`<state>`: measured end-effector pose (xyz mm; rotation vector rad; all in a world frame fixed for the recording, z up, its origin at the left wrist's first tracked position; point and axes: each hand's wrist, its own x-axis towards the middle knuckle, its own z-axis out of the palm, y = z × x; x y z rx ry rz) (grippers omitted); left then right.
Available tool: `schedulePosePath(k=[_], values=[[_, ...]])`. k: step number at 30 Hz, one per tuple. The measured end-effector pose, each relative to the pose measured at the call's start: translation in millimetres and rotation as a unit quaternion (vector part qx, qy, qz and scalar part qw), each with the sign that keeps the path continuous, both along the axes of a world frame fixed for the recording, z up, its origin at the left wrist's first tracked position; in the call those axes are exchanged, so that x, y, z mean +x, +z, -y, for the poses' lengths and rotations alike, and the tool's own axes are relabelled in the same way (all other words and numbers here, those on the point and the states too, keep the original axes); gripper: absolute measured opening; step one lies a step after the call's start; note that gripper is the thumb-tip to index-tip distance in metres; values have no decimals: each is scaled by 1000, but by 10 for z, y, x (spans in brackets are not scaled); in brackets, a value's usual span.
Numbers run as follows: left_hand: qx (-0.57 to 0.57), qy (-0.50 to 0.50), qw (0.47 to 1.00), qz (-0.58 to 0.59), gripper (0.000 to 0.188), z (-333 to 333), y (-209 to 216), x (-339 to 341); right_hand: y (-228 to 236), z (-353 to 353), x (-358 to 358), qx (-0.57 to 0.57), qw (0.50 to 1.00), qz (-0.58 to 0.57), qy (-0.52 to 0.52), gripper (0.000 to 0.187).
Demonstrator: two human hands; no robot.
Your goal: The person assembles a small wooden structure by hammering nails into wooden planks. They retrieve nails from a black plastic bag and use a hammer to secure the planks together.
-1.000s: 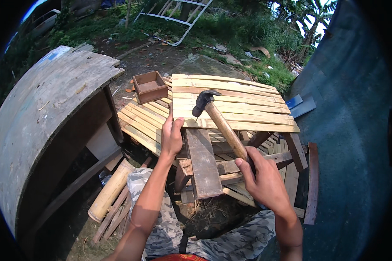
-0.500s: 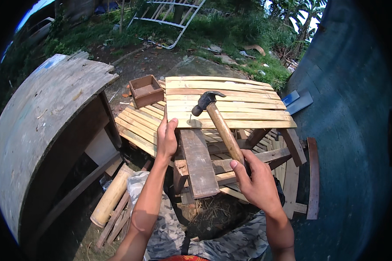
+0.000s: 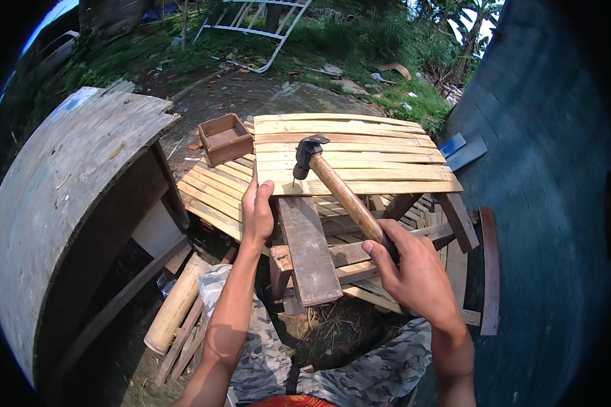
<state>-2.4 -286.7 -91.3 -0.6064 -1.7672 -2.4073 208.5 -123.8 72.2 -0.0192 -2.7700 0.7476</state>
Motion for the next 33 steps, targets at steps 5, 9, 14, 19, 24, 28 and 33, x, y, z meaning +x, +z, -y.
schedulePosePath(k=[5,9,14,19,24,28,33], values=[[10,0,1000,1,63,-25,-5,-5,257,-88,1,-96,983,-150,-46,24],[16,2,1000,1,63,-21,-18,-5,196,-56,-112,-225,951,-205,-59,26],[6,2,1000,0,61,-1,-19,0,-56,-62,-148,-42,999,-15,-25,27],[8,7,1000,-4,59,-5,-8,-7,223,-272,-83,-161,979,-97,-81,30],[21,0,1000,2,59,-22,-31,-12,256,-162,-94,-196,964,-178,-32,26],[7,9,1000,0,60,-3,-36,-6,162,-86,-126,50,995,89,-1,22],[9,1,1000,9,62,9,-25,-6,378,-192,-82,-12,994,-100,-35,23]])
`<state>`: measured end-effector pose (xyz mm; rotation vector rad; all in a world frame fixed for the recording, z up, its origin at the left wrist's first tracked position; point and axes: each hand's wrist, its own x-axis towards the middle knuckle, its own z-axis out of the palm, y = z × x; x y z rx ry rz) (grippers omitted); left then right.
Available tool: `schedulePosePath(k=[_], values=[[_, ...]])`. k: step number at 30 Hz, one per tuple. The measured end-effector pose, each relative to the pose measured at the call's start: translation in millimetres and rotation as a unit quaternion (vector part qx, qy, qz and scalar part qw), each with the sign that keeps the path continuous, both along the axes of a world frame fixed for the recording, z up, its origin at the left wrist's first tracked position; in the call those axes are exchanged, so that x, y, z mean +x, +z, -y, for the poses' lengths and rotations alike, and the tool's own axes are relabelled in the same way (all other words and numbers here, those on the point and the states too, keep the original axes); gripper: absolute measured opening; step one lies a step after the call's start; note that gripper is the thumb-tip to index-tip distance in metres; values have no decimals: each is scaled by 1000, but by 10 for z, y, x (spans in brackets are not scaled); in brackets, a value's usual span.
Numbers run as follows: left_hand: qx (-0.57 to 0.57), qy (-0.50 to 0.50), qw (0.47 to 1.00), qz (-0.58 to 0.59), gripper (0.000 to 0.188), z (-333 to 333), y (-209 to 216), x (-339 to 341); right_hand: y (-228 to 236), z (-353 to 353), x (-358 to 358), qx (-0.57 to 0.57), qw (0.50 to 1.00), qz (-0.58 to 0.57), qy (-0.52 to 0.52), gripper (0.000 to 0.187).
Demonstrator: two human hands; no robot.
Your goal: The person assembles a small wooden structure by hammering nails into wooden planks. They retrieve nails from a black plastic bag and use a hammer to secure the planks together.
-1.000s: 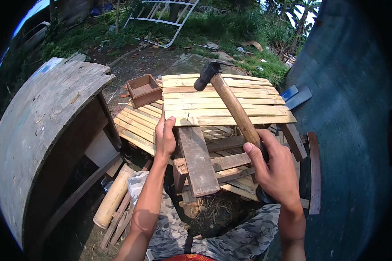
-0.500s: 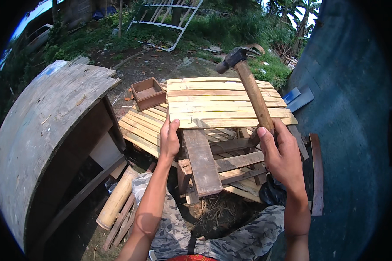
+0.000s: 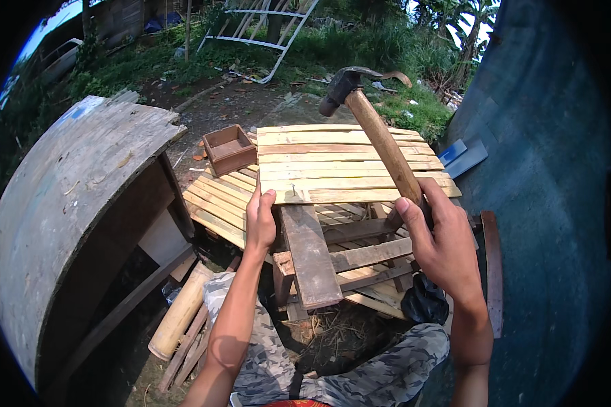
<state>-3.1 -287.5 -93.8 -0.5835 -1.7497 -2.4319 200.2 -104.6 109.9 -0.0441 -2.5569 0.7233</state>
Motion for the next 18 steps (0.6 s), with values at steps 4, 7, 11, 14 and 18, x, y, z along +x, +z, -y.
schedulePosePath(k=[4,7,11,14,18], values=[[-14,0,1000,-1,63,0,-21,-3,58,79,-48,-4,993,-115,36,22],[-6,-3,1000,-1,63,5,-49,-21,15,158,-101,56,996,-29,70,20],[-26,-9,1000,0,65,30,-64,-41,4,210,-76,167,977,128,45,22],[-36,-2,999,-23,65,26,-58,-31,35,194,-54,144,984,102,32,23],[-9,-1,1000,1,64,16,-31,-5,-25,256,-62,94,993,49,53,22]])
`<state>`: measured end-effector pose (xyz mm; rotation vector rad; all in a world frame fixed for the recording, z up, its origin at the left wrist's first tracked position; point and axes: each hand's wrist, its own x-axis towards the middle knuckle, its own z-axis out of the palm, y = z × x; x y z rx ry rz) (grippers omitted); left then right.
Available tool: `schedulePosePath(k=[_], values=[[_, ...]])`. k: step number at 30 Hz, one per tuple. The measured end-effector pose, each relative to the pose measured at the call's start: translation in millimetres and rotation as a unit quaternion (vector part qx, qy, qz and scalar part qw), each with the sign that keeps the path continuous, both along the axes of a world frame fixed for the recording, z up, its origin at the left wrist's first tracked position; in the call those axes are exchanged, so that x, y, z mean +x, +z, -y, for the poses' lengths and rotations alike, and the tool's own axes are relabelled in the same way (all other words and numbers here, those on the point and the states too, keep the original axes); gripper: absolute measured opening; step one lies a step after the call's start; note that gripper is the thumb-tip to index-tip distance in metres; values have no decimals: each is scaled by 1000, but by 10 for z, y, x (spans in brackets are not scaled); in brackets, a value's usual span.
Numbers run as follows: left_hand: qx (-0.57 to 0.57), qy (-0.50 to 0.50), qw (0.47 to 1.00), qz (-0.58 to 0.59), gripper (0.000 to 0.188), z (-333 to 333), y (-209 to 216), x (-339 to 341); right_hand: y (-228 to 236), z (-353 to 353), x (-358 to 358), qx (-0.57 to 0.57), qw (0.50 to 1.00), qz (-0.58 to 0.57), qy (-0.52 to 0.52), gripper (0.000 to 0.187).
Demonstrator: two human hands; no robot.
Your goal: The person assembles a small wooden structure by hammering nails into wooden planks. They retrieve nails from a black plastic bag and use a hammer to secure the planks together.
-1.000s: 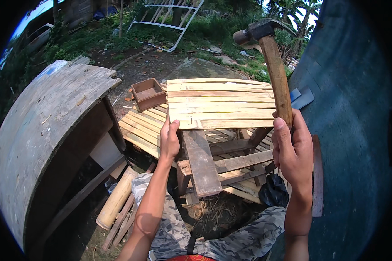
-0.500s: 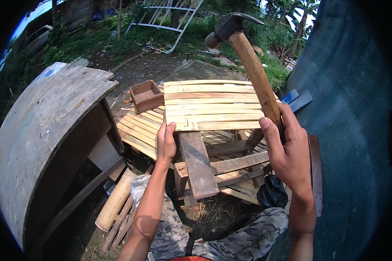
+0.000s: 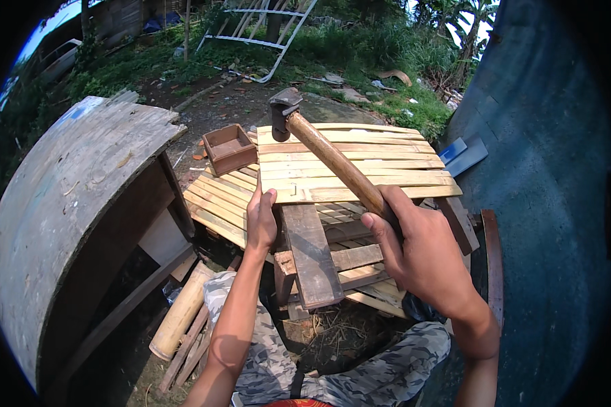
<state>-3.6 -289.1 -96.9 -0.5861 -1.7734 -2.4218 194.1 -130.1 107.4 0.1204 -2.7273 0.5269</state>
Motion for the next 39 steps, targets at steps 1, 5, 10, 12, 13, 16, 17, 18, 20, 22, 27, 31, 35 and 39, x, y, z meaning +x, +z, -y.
schedulePosePath(k=[1,5,10,12,13,16,17,18,20,22,27,31,35,39], values=[[-2,-8,1000,0,63,2,7,1,-25,22,-5,-13,1000,0,5,21],[10,-10,1000,4,62,-4,21,10,-9,33,5,91,990,102,-45,19],[25,-22,999,-7,61,-25,42,-4,141,-43,53,-17,998,-60,-9,23],[20,-20,999,22,60,-20,36,3,86,-27,27,-82,996,-43,-17,21],[30,-26,999,8,60,-17,30,5,47,-26,16,-114,993,-35,-21,19],[5,-12,1000,5,59,-5,5,-11,-98,-23,-26,-48,997,55,3,20],[13,-10,1000,7,59,-11,-12,-10,-100,-58,-9,-6,991,134,-17,21],[17,-11,1000,6,59,-12,-26,-12,-94,-79,27,-36,993,110,-1,22],[21,-2,1000,-13,59,-14,-36,-41,-14,-140,96,-67,991,108,-33,25],[30,-9,999,2,59,-25,-54,-54,59,-154,134,-99,995,13,-27,23],[29,-12,999,-10,59,-2,-57,-50,-38,-33,17,-186,976,-114,-5,24],[11,-32,999,-12,59,39,-28,-30,-185,-51,8,-42,991,128,-24,26],[5,-30,999,-19,59,48,18,-19,-3,-192,100,-81,996,39,-29,27],[20,-35,999,-15,59,39,31,-1,95,-180,64,-225,969,-96,-33,29]])
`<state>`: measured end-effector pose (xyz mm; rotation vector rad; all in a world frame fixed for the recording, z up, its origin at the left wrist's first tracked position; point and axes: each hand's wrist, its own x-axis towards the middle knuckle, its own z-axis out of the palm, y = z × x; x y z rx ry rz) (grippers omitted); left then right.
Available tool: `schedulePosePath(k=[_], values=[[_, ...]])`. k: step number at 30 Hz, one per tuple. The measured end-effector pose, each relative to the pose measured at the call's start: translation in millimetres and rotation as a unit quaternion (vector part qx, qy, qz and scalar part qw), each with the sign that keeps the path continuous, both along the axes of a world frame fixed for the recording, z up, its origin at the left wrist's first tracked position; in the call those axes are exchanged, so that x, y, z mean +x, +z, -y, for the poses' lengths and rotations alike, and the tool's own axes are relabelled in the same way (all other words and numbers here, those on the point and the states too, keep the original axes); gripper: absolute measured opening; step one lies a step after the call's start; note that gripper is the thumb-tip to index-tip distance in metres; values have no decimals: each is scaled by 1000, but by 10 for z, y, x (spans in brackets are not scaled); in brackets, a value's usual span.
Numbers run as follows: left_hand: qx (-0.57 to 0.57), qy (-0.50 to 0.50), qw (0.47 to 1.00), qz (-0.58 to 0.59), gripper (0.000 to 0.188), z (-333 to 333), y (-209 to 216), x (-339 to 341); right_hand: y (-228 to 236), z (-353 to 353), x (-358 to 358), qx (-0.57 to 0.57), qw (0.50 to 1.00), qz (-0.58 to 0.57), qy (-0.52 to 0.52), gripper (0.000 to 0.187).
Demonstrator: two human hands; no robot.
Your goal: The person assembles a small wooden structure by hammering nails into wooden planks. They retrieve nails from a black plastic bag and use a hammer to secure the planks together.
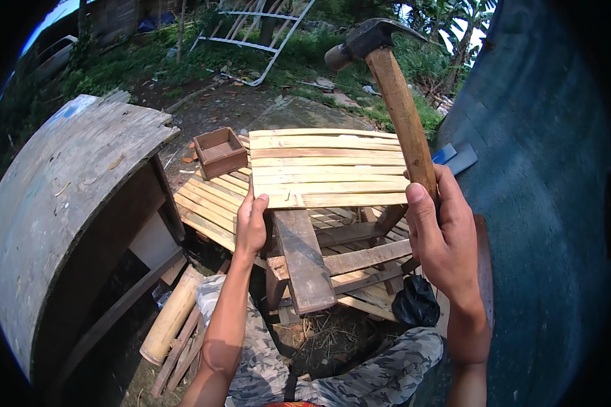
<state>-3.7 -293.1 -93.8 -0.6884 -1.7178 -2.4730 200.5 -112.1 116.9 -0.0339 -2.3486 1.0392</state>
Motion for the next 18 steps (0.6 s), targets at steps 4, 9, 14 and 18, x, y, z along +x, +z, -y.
schedulePosePath(k=[4,9,14,18], values=[[18,-16,1000,-17,60,13,-8,5,-358,162,-102,54,994,96,-19,27],[-1,-6,1000,6,62,29,0,-18,-303,-85,2,133,972,192,23,29],[14,-2,1000,9,61,7,-13,0,-15,-82,18,-19,1000,17,-9,28],[6,-11,1000,11,61,24,-17,-7,-383,134,-131,-23,998,48,-21,27]])
